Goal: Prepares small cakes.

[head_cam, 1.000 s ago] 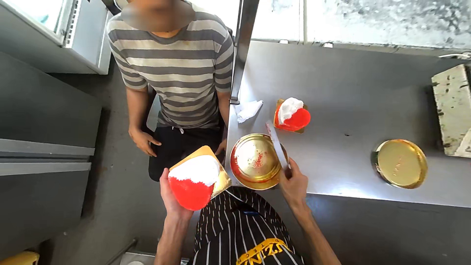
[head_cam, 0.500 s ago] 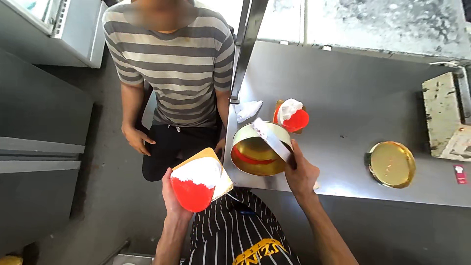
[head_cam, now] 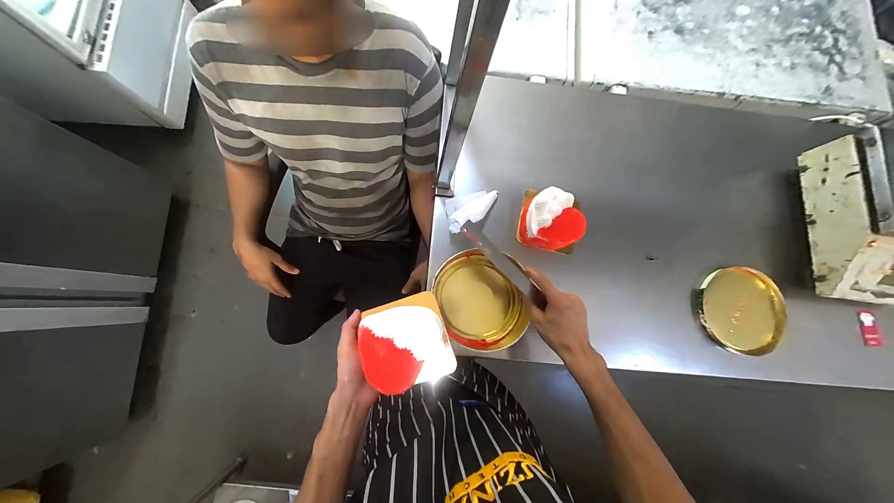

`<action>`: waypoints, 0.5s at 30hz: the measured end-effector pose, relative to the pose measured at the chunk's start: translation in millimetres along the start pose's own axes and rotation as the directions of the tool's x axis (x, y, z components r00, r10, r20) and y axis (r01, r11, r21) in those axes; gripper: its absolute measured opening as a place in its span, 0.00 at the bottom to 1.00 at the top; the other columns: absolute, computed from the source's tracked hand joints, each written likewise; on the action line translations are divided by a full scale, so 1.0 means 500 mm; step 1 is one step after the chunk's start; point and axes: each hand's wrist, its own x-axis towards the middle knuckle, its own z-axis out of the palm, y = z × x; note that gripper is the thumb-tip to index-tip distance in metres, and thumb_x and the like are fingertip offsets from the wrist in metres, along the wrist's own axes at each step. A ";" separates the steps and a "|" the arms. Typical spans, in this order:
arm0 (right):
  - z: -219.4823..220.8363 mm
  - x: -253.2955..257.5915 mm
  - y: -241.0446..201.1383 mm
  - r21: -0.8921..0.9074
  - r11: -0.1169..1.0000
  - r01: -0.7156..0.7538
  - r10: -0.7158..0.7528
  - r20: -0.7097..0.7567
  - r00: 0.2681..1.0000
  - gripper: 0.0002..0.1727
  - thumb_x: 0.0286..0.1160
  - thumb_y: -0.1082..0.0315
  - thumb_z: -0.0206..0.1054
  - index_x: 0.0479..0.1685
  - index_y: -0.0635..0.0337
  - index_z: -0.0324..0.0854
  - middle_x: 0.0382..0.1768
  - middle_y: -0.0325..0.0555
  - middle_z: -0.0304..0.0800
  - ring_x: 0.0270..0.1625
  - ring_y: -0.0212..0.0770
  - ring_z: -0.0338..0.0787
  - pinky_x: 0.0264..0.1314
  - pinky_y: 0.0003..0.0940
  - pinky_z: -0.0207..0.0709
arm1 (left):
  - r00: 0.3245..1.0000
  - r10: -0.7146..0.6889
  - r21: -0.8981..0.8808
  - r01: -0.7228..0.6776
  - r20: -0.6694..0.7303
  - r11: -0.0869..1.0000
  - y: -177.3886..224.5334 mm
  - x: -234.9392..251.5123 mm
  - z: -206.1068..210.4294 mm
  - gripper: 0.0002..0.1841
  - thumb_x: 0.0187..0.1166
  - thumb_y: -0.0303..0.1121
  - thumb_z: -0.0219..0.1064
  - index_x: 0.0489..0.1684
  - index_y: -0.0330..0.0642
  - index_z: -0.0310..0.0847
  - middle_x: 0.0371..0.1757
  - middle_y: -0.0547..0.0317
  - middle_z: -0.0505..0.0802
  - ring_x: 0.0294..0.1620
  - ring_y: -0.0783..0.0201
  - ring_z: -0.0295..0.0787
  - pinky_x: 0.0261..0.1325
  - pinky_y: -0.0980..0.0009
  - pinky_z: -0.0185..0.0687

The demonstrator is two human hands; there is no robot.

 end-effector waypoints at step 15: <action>-0.266 0.026 -0.113 -0.454 0.821 0.348 0.002 0.611 0.792 0.14 0.80 0.56 0.68 0.27 0.53 0.87 0.18 0.45 0.83 0.27 0.51 0.88 0.28 0.50 0.75 | 0.995 -0.094 0.051 0.092 0.037 0.994 -0.004 -0.003 0.000 0.34 0.88 0.62 0.37 0.46 0.47 0.85 0.41 0.50 0.95 0.44 0.57 0.95 0.46 0.54 0.92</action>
